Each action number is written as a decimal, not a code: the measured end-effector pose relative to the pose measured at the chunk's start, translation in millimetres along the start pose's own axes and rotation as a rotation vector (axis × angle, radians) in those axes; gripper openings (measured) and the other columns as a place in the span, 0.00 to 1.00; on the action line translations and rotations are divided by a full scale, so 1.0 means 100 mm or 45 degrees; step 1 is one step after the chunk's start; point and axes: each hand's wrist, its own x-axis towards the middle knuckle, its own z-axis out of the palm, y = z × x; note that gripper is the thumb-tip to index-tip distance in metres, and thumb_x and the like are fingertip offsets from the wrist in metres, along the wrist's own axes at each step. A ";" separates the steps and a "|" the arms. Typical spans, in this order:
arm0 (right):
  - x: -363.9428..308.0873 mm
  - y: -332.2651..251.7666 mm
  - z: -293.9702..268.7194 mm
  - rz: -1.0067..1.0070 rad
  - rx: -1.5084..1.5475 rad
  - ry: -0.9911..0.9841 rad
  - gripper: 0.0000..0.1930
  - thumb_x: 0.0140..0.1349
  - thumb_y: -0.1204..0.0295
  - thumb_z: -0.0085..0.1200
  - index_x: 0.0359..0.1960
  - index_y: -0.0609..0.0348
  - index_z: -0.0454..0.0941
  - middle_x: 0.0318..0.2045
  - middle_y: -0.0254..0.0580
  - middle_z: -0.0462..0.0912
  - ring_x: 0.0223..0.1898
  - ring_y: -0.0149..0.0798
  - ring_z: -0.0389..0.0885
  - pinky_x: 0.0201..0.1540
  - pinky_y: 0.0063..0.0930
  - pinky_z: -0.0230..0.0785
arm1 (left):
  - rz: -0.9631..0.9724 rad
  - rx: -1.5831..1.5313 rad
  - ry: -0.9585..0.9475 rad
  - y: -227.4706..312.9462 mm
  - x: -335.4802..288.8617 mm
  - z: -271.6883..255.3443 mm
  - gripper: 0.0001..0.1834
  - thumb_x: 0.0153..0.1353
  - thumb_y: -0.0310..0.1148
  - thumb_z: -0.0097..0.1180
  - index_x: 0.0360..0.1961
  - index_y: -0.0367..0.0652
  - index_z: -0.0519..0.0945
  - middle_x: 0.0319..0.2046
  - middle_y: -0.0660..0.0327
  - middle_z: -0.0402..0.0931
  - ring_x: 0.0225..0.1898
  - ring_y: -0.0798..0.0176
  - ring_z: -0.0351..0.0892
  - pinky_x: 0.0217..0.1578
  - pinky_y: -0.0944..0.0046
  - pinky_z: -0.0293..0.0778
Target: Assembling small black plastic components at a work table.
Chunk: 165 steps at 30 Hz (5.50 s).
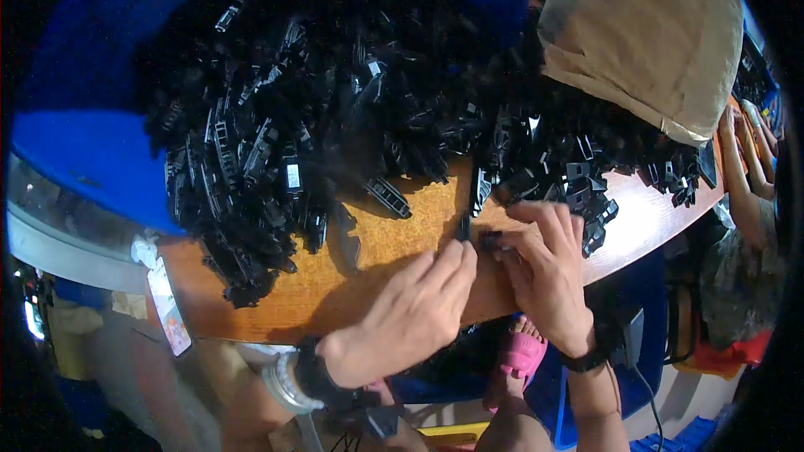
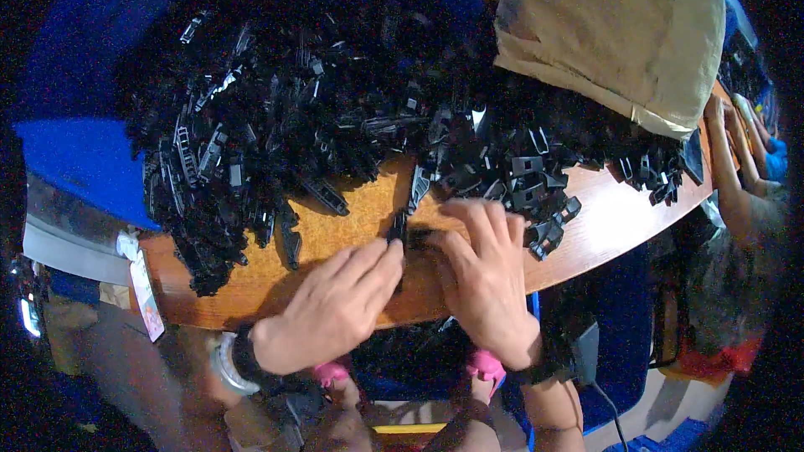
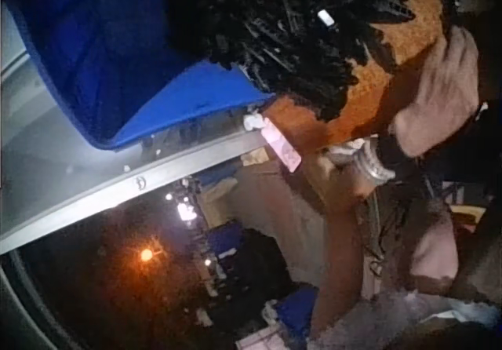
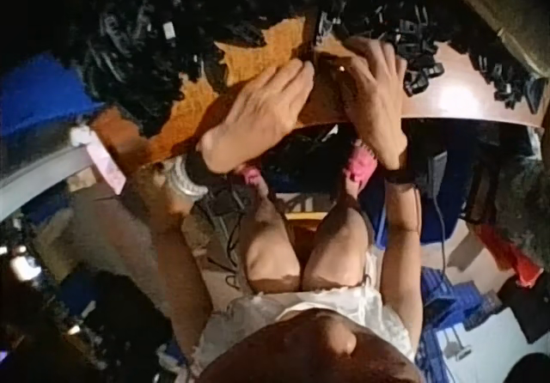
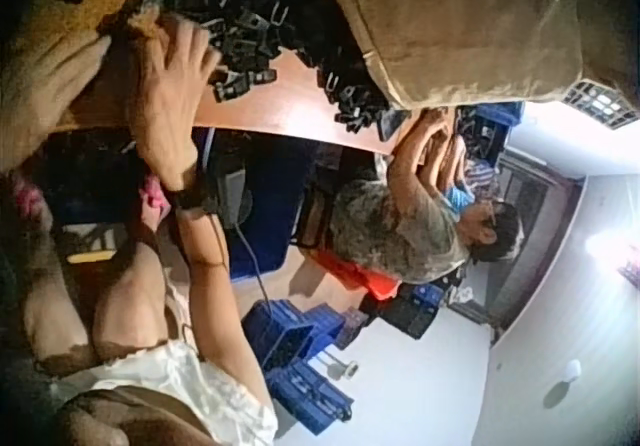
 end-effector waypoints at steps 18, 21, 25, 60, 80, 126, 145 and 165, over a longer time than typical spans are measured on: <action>-0.49 -0.22 -0.24 1.066 1.347 0.295 0.16 0.66 0.76 0.53 0.54 0.67 0.76 0.37 0.34 0.79 0.32 0.24 0.75 0.35 0.17 0.69 | -0.154 -0.637 0.269 -0.14 0.19 0.17 0.18 0.53 0.22 0.60 0.47 0.33 0.77 0.46 0.52 0.75 0.49 0.46 0.73 0.52 0.53 0.72; -0.58 -0.25 -0.17 0.874 0.812 0.136 0.18 0.54 0.81 0.62 0.48 0.64 0.81 0.35 0.43 0.81 0.33 0.33 0.78 0.37 0.25 0.70 | -0.201 -0.724 0.156 -0.19 0.12 0.22 0.16 0.51 0.21 0.61 0.44 0.34 0.78 0.42 0.52 0.75 0.46 0.47 0.74 0.48 0.53 0.73; -0.57 -0.33 -0.13 0.635 0.601 0.108 0.19 0.49 0.79 0.66 0.46 0.60 0.83 0.30 0.43 0.78 0.32 0.40 0.76 0.35 0.27 0.66 | -0.320 -0.890 0.151 -0.11 0.05 0.16 0.14 0.49 0.21 0.64 0.39 0.35 0.81 0.37 0.54 0.74 0.40 0.51 0.74 0.42 0.56 0.72; -0.61 0.37 -0.31 0.481 0.104 0.196 0.11 0.49 0.85 0.58 0.36 0.62 0.77 0.40 0.48 0.76 0.43 0.51 0.74 0.45 0.37 0.68 | -0.802 -1.132 -0.043 0.03 -0.10 -0.02 0.14 0.55 0.23 0.63 0.42 0.39 0.76 0.28 0.59 0.71 0.23 0.65 0.69 0.26 0.67 0.68; -0.31 -0.11 -0.20 0.526 0.793 -0.320 0.16 0.52 0.81 0.63 0.45 0.64 0.82 0.31 0.46 0.77 0.33 0.44 0.77 0.38 0.33 0.69 | -0.537 -0.888 0.307 0.00 -0.25 0.19 0.13 0.49 0.22 0.66 0.37 0.34 0.81 0.34 0.56 0.74 0.37 0.53 0.73 0.39 0.58 0.72; -0.17 0.01 -0.14 0.265 -0.004 0.014 0.24 0.46 0.81 0.63 0.50 0.60 0.77 0.41 0.47 0.75 0.44 0.52 0.73 0.49 0.44 0.66 | -0.670 -0.546 0.220 -0.07 -0.31 -0.06 0.17 0.54 0.18 0.58 0.47 0.37 0.77 0.43 0.51 0.75 0.36 0.53 0.79 0.36 0.58 0.76; -0.37 -0.02 -0.29 0.459 0.251 0.064 0.13 0.50 0.84 0.62 0.38 0.62 0.77 0.38 0.45 0.77 0.40 0.42 0.76 0.38 0.33 0.69 | -0.701 -0.952 0.151 0.01 -0.37 0.01 0.13 0.51 0.24 0.67 0.39 0.36 0.80 0.37 0.55 0.74 0.36 0.54 0.79 0.36 0.60 0.76; -0.35 -0.23 -0.08 0.216 0.537 -0.267 0.16 0.46 0.78 0.67 0.40 0.58 0.85 0.35 0.37 0.78 0.36 0.41 0.72 0.41 0.32 0.60 | -0.602 -1.078 0.205 0.09 -0.34 0.19 0.15 0.49 0.19 0.66 0.40 0.37 0.83 0.35 0.57 0.75 0.34 0.59 0.79 0.33 0.64 0.76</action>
